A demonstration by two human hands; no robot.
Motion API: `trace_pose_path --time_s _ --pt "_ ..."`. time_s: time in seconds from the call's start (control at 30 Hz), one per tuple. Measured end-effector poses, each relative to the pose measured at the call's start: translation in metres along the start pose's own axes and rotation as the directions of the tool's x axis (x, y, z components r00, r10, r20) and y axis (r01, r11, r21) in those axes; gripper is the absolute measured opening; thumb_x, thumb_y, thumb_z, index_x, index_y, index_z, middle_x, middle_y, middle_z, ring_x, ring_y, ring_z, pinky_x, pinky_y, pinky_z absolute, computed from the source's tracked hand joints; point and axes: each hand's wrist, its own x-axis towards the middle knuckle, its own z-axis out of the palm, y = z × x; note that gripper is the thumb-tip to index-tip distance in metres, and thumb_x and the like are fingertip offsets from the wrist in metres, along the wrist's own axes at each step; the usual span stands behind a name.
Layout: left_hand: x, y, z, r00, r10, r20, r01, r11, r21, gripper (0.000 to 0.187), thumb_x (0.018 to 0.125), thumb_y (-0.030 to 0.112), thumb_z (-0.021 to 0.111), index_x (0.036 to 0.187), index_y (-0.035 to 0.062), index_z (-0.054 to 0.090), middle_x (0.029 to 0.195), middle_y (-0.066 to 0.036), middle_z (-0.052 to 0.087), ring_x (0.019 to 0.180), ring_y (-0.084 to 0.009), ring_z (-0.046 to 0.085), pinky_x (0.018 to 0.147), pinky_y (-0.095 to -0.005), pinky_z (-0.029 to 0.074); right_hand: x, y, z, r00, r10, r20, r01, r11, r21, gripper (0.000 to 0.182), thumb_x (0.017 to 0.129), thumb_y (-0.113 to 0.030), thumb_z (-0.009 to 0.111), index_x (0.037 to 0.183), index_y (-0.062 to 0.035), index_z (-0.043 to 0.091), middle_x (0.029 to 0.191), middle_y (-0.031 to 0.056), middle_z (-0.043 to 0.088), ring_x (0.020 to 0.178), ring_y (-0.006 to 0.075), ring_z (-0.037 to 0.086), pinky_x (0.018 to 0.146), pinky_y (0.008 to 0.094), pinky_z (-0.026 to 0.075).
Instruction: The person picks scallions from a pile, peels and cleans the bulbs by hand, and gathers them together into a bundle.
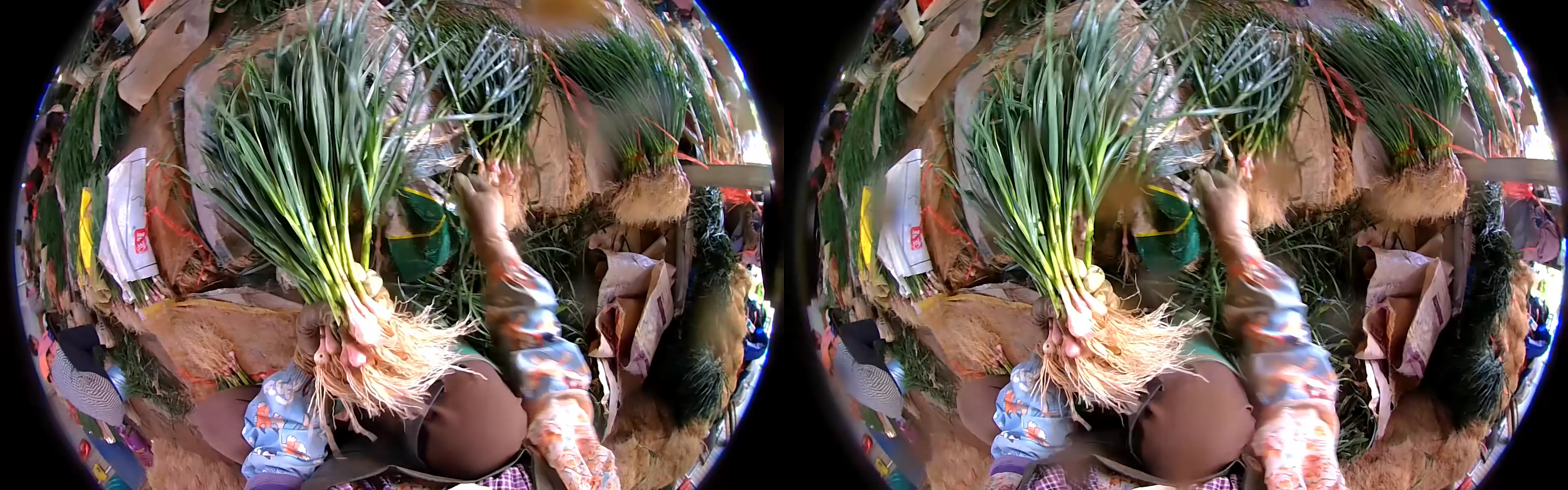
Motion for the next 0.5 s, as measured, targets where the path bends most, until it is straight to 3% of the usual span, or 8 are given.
trace_pose_path --time_s 0.07,0.1,0.13,0.17,0.23,0.37,0.43,0.5 --pt "-0.005 0.003 -0.009 0.998 0.038 -0.044 -0.037 0.999 0.021 0.041 0.077 0.019 0.053 0.108 -0.0075 0.047 0.071 -0.014 0.061 0.054 -0.0199 0.056 0.051 -0.026 0.047 -0.041 -0.016 -0.007 0.912 0.072 0.403 0.14 0.87 -0.473 0.027 0.088 -0.031 0.052 0.082 -0.0071 0.064 0.065 0.0039 0.059 0.054 0.0082 0.051 0.05 0.0244 0.042" --pt "-0.006 0.003 -0.011 0.996 0.033 -0.079 -0.031 0.999 0.028 0.042 0.078 0.019 0.053 0.109 -0.0078 0.046 0.071 -0.014 0.061 0.054 -0.0197 0.056 0.051 -0.0257 0.047 -0.052 0.018 -0.001 0.75 -0.344 0.565 0.597 0.72 -0.354 0.032 0.087 -0.036 0.052 0.088 -0.0066 0.064 0.06 0.0025 0.057 0.054 0.0086 0.051 0.051 0.0258 0.042" --pt "-0.005 0.003 -0.01 0.994 0.025 -0.103 -0.022 0.999 0.03 0.042 0.078 0.02 0.053 0.109 -0.008 0.046 0.071 -0.014 0.061 0.055 -0.0196 0.057 0.051 -0.0255 0.047 -0.076 -0.023 0.01 0.783 0.194 0.591 0.131 0.878 -0.461 0.035 0.086 -0.039 0.052 0.087 -0.0067 0.064 0.059 0.0021 0.057 0.053 0.0088 0.051 0.051 0.0274 0.043" --pt "-0.005 0.004 -0.011 0.993 0.017 -0.121 -0.013 0.999 0.033 0.043 0.078 0.02 0.053 0.11 -0.0083 0.045 0.071 -0.014 0.061 0.055 -0.0194 0.057 0.051 -0.0253 0.047 -0.086 -0.057 0.019 0.808 0.24 0.538 0.022 0.9 -0.435 0.034 0.085 -0.04 0.053 0.085 -0.0072 0.064 0.059 -0.0006 0.054 0.05 0.0073 0.046 0.049 0.0246 0.041" --pt "-0.002 0.002 -0.015 0.992 0.017 -0.124 -0.013 0.999 0.037 0.045 0.079 0.021 0.053 0.11 -0.0089 0.044 0.071 -0.015 0.061 0.055 -0.019 0.057 0.052 -0.0249 0.047 -0.073 -0.079 0.035 0.817 0.064 0.573 -0.141 0.986 0.092 0.029 0.085 -0.036 0.054 0.087 -0.008 0.061 0.057 -0.0041 0.047 0.046 0.0055 0.039 0.044 0.0209 0.034" --pt "-0.003 0.006 -0.017 0.993 0.036 -0.11 -0.032 0.999 0.032 0.048 0.08 0.024 0.053 0.112 -0.01 0.042 0.07 -0.015 0.06 0.057 -0.0183 0.057 0.052 -0.024 0.047 -0.053 -0.087 0.081 0.766 -0.05 0.641 -0.175 0.943 0.282 0.019 0.087 -0.025 0.054 0.089 -0.0057 0.058 0.057 -0.0068 0.046 0.045 0.0052 0.041 0.04 0.0186 0.032" --pt "-0.004 0.008 -0.018 0.99 0.049 -0.13 -0.042 0.998 0.057 0.049 0.081 0.025 0.053 0.113 -0.0105 0.041 0.07 -0.015 0.06 0.057 -0.0179 0.057 0.053 -0.0236 0.047 -0.052 -0.08 0.095 0.904 -0.284 0.321 0.273 0.959 0.081 0.02 0.086 -0.023 0.055 0.082 -0.0036 0.058 0.058 -0.0018 0.051 0.049 0.0089 0.049 0.044 0.0224 0.038" --pt "-0.006 0.009 -0.021 0.986 0.052 -0.158 -0.036 0.994 0.104 0.051 0.081 0.026 0.053 0.114 -0.0111 0.04 0.069 -0.015 0.06 0.058 -0.0175 0.058 0.053 -0.0231 0.047 -0.055 -0.073 0.09 0.724 -0.667 0.177 0.656 0.585 -0.477 0.014 0.08 -0.019 0.059 0.076 -0.0054 0.058 0.062 0.0132 0.054 0.056 0.0268 0.055 0.05 0.0336 0.042"
